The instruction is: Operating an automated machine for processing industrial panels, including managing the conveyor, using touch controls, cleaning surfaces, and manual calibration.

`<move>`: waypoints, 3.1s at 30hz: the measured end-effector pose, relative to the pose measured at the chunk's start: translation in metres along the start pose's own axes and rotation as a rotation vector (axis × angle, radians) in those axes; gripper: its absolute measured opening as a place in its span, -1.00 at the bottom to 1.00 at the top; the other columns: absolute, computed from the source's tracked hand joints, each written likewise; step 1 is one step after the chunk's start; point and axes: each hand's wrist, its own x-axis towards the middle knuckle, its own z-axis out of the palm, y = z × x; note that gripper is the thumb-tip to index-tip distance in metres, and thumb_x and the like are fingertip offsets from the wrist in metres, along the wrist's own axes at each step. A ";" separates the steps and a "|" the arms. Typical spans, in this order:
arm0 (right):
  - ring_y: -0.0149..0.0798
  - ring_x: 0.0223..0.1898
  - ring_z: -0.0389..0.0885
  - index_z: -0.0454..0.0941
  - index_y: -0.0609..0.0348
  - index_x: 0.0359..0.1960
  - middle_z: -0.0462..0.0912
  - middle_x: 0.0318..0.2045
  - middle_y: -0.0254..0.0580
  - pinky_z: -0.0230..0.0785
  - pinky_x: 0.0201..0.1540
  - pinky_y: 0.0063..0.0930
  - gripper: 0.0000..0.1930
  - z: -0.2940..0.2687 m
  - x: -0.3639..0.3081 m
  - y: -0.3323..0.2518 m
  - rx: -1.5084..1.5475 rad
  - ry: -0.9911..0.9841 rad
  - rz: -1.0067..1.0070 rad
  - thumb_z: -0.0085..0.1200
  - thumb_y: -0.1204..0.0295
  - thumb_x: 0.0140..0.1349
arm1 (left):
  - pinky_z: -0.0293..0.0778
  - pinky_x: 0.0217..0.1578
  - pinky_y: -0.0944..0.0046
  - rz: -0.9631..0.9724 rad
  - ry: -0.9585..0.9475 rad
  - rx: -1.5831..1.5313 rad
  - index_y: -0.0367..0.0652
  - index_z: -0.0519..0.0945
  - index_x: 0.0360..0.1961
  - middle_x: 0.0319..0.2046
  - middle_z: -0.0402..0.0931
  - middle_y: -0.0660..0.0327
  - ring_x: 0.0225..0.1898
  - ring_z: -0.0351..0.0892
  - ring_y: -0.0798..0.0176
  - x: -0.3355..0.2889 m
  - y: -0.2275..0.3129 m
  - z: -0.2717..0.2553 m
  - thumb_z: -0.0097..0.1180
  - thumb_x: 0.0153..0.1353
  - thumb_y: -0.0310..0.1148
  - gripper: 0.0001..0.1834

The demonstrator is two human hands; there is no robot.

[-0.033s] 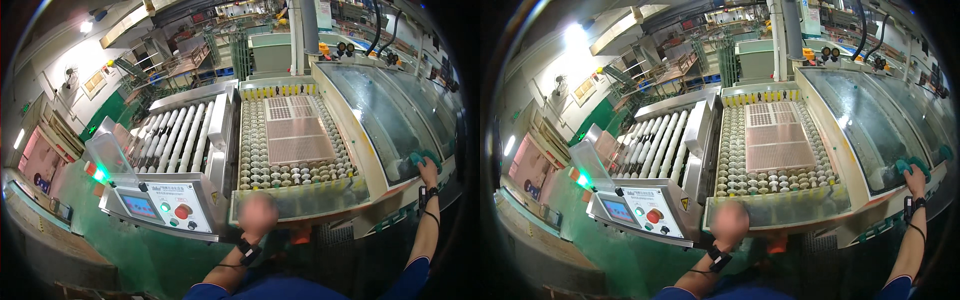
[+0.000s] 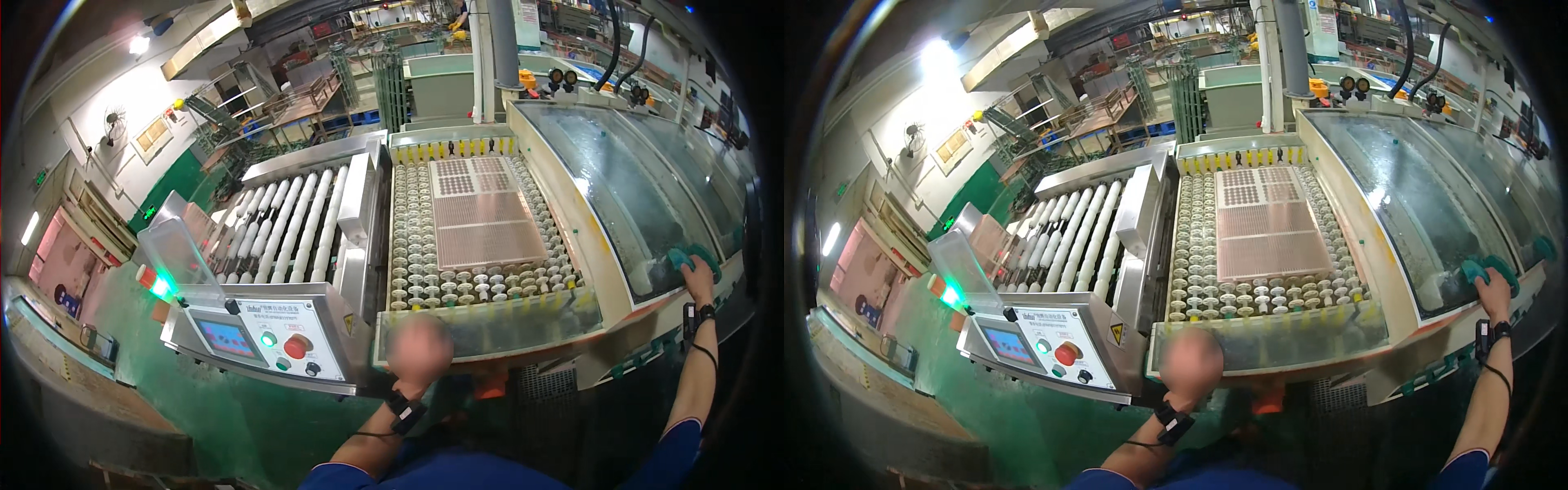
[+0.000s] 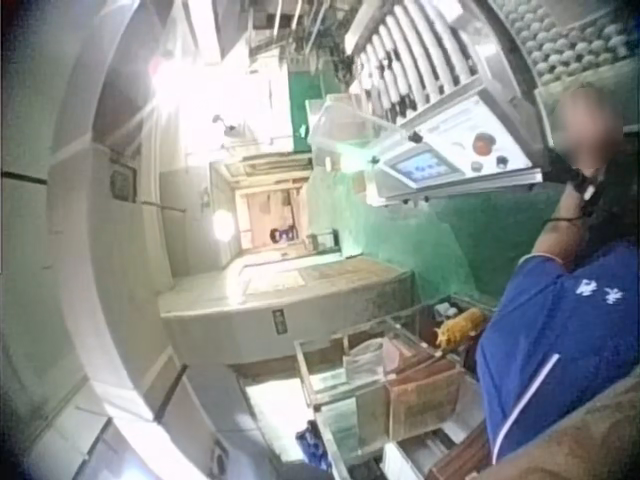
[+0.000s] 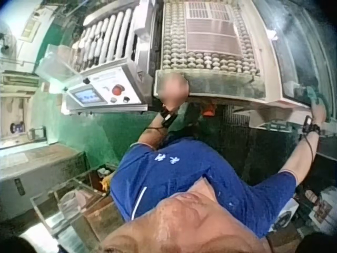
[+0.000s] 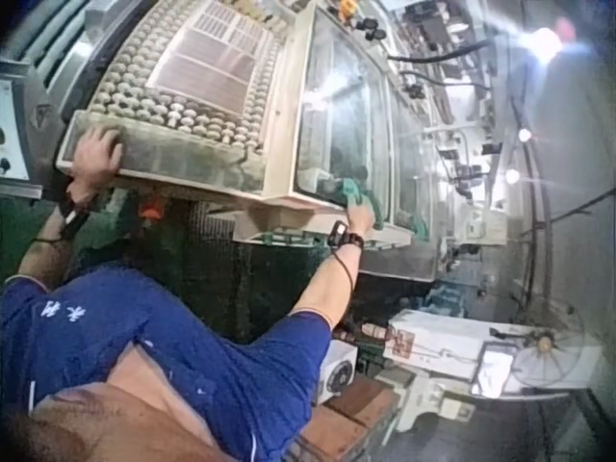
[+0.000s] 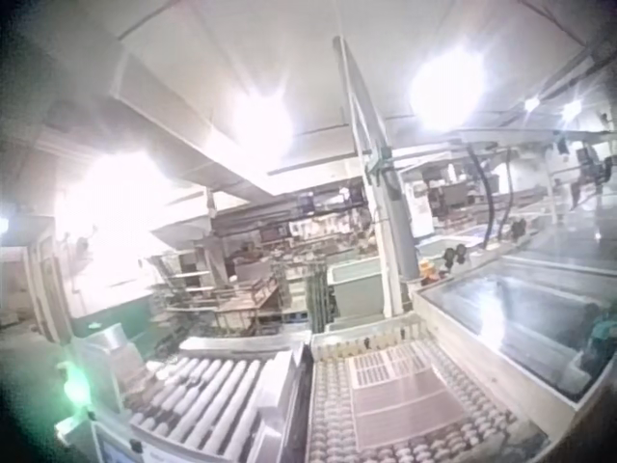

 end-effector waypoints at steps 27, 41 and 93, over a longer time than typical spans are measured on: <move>0.20 -0.01 0.71 0.75 0.11 -0.01 0.77 -0.07 0.09 0.53 0.09 0.03 -0.47 -0.010 -0.012 -0.021 0.030 0.061 -0.088 0.17 -0.05 0.20 | 0.48 0.04 -0.17 0.062 -0.012 -0.017 -0.22 0.68 -0.14 -0.07 0.62 -0.05 0.01 0.56 -0.24 -0.007 -0.009 0.013 0.28 0.12 -0.31 -0.70; 0.16 -0.07 0.74 0.76 0.11 -0.11 0.80 -0.16 0.08 0.53 0.06 0.01 -0.55 -0.026 -0.025 -0.027 -0.012 0.067 -0.018 0.12 0.02 0.23 | 0.44 0.05 -0.18 0.077 -0.075 0.050 -0.22 0.61 -0.12 -0.05 0.57 -0.07 0.04 0.51 -0.27 -0.002 -0.001 0.011 0.25 0.10 -0.33 -0.68; 0.26 0.00 0.69 0.73 0.06 0.03 0.76 -0.03 0.10 0.49 0.14 0.09 -0.51 -0.022 -0.024 -0.031 0.023 0.066 0.009 0.15 0.00 0.22 | 0.49 0.03 -0.11 0.074 0.013 0.062 -0.16 0.68 -0.14 -0.06 0.62 0.01 0.02 0.57 -0.18 0.001 0.003 0.007 0.32 0.13 -0.32 -0.72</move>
